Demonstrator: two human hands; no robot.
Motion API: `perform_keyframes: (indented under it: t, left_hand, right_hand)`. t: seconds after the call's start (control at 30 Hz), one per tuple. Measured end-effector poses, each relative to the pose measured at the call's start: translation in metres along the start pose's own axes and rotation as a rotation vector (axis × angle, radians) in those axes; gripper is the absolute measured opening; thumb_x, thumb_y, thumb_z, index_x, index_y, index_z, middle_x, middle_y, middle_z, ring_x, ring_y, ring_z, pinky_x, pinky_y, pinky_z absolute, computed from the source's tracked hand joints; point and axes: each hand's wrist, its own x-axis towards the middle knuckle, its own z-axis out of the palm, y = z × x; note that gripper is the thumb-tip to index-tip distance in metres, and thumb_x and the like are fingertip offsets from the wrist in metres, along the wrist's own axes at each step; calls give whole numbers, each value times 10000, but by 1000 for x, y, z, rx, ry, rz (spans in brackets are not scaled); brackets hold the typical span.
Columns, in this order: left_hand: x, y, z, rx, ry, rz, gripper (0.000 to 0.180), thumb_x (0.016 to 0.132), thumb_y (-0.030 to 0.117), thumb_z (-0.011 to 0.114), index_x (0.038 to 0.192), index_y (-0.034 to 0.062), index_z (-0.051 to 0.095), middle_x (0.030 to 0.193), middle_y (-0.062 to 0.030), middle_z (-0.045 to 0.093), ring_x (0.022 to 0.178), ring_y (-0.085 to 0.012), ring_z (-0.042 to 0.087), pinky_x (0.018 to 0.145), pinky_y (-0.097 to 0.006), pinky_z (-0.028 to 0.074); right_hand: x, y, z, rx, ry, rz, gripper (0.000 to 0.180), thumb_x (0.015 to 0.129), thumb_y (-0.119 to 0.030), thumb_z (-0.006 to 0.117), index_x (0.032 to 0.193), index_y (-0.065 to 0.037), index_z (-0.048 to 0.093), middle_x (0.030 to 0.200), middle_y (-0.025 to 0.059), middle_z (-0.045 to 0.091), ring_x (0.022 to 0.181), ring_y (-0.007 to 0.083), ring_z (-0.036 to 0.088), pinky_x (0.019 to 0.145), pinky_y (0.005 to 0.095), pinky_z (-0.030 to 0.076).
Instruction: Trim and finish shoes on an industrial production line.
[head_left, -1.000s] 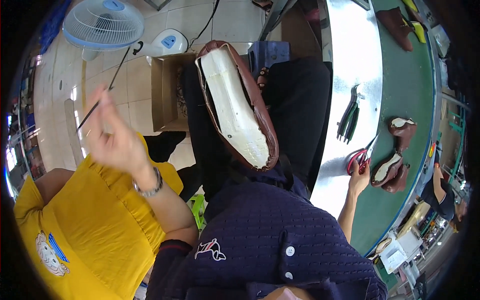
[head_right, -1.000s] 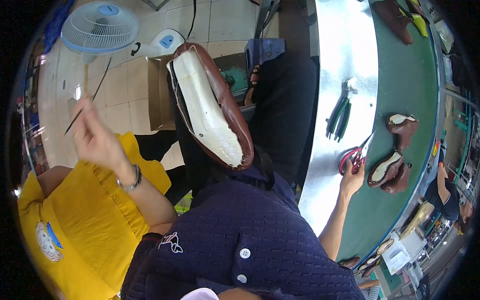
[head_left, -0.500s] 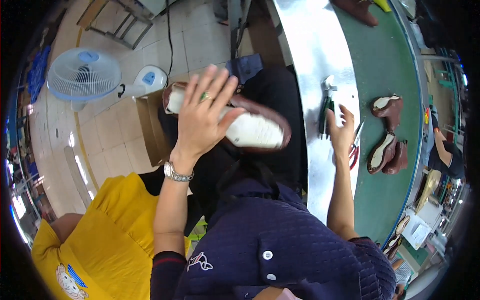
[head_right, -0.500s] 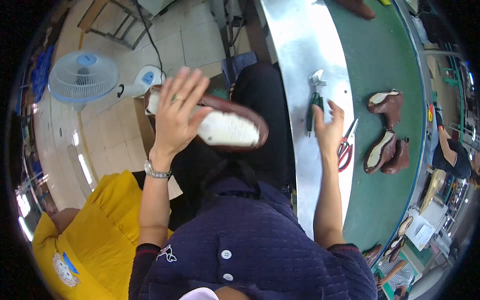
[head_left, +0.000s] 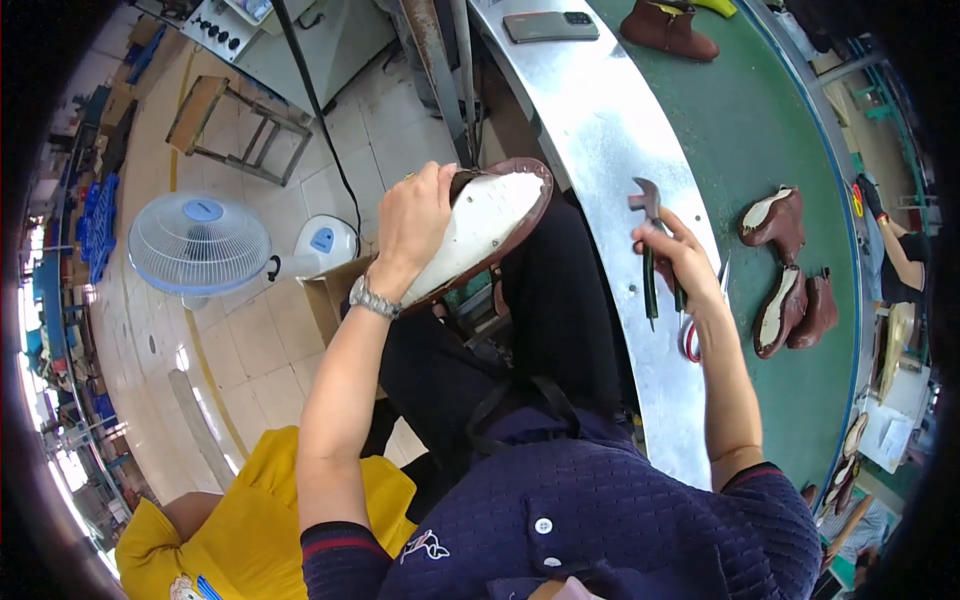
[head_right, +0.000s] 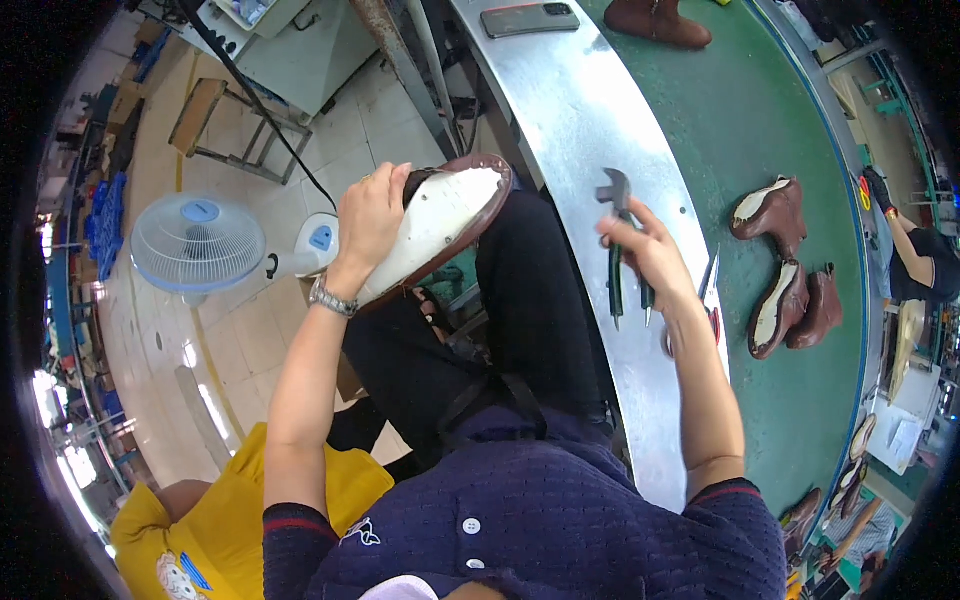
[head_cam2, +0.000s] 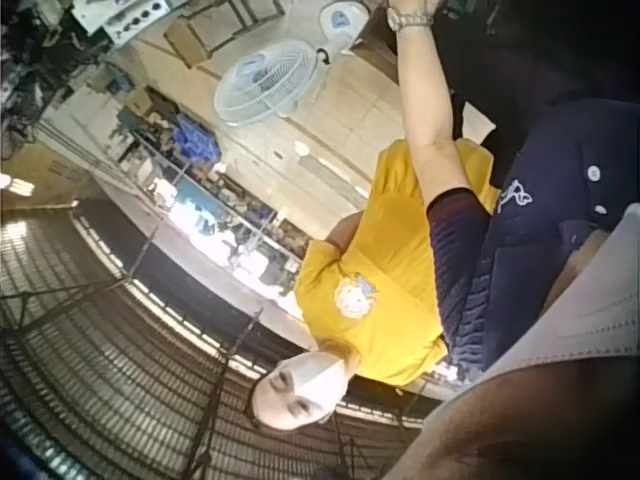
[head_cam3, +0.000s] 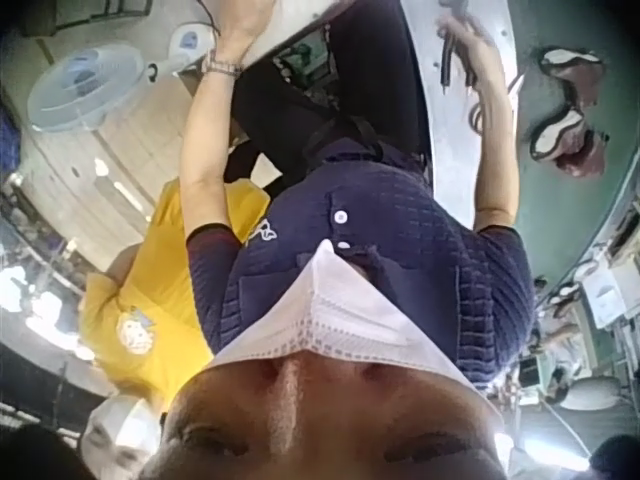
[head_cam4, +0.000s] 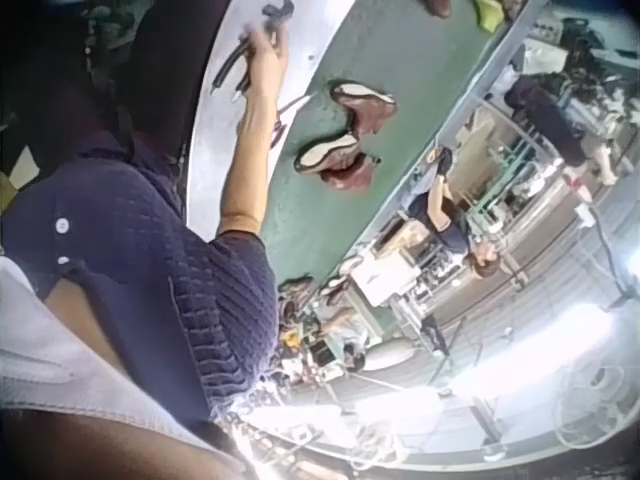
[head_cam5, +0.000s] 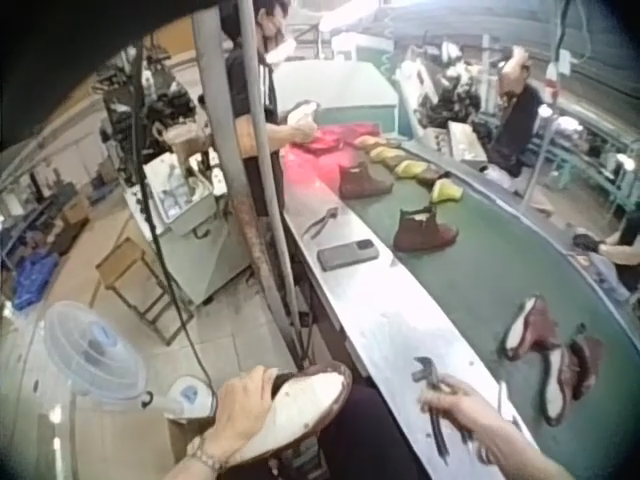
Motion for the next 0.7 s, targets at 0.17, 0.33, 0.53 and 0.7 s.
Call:
perform_keyframes:
  t: [0.17, 0.33, 0.53, 0.7]
  left_hand:
    - [11, -20, -17, -316, -169, -210, 439, 911, 416, 604, 942, -15, 680, 806, -227, 676, 745, -380, 660, 666, -412, 506]
    - [-59, 19, -24, -159, -262, 103, 1210, 591, 352, 896, 1476, -72, 188, 1294, -268, 531, 1241, -386, 483, 1060, -405, 366]
    - [-84, 42, -14, -200, -70, -31, 1081, 578, 119, 865, 1458, -51, 261, 1260, -220, 560, 1220, -368, 495, 1054, -430, 359]
    - [-94, 44, -7, -156, 47, 91, 880, 582, 103, 848, 1353, -35, 445, 1278, -190, 567, 1213, -340, 514, 1049, -425, 375]
  right_hand:
    - [-16, -71, 62, -334, -647, -16, 699, 884, -99, 636, 1489, -30, 292, 1032, 115, 686, 923, 151, 631, 821, 274, 484]
    - [9, -99, 114, -763, -849, -74, 657, 916, -108, 597, 1491, -81, 280, 1007, 104, 651, 882, 162, 636, 791, 296, 509]
    - [-24, -53, 117, -882, -645, -312, 601, 926, -102, 565, 1445, -60, 263, 900, 187, 630, 679, 235, 664, 619, 370, 541]
    - [-42, -30, 108, -846, -549, -520, 574, 885, -62, 573, 1376, -16, 281, 864, 319, 624, 864, 509, 594, 749, 529, 478]
